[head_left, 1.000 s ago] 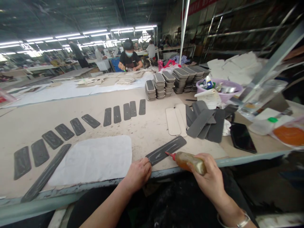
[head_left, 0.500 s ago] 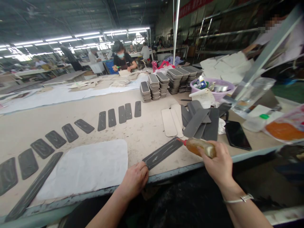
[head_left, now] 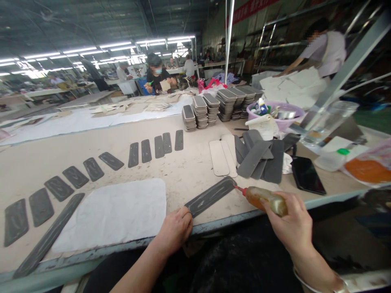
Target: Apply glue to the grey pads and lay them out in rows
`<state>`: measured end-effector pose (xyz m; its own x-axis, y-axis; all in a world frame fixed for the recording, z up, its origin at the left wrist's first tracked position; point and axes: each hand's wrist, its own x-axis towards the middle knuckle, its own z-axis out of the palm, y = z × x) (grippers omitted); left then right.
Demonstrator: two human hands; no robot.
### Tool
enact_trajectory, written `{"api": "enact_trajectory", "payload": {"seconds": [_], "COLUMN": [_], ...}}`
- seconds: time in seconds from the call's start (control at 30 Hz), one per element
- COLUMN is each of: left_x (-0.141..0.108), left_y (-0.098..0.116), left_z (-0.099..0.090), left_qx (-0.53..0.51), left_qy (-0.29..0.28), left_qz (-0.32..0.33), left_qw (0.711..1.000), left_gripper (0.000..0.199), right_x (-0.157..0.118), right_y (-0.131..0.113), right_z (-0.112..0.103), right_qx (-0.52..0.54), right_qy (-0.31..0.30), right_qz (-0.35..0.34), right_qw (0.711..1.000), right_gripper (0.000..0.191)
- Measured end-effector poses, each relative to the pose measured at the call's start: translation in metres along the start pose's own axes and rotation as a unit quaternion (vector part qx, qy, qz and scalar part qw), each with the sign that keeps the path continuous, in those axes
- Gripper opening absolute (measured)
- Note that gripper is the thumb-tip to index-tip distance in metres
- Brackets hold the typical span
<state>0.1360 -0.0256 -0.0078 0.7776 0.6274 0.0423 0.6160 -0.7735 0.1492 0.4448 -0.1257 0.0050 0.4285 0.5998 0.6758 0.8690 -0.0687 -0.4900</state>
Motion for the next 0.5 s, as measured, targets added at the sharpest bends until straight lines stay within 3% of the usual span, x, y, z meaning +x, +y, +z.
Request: {"api": "enact_trajectory", "payload": {"seconds": [0.2, 0.4, 0.5], "left_x": [0.000, -0.002, -0.004], "left_y": [0.000, -0.001, -0.002], "left_z": [0.001, 0.003, 0.006], "left_qx": [0.003, 0.000, -0.001], "left_qy": [0.006, 0.012, 0.024], "left_qz": [0.001, 0.007, 0.012], "left_qw": [1.000, 1.000, 1.000], "left_gripper": [0.019, 0.020, 0.017], "right_x": [-0.008, 0.002, 0.000], "right_y": [-0.015, -0.007, -0.001], "right_z": [0.004, 0.014, 0.018], "right_qx": [0.090, 0.027, 0.019], "right_qy": [-0.079, 0.013, -0.007], "right_qz": [-0.013, 0.035, 0.041], "right_qw": [0.993, 0.999, 0.999], "right_gripper": [0.024, 0.031, 0.036]}}
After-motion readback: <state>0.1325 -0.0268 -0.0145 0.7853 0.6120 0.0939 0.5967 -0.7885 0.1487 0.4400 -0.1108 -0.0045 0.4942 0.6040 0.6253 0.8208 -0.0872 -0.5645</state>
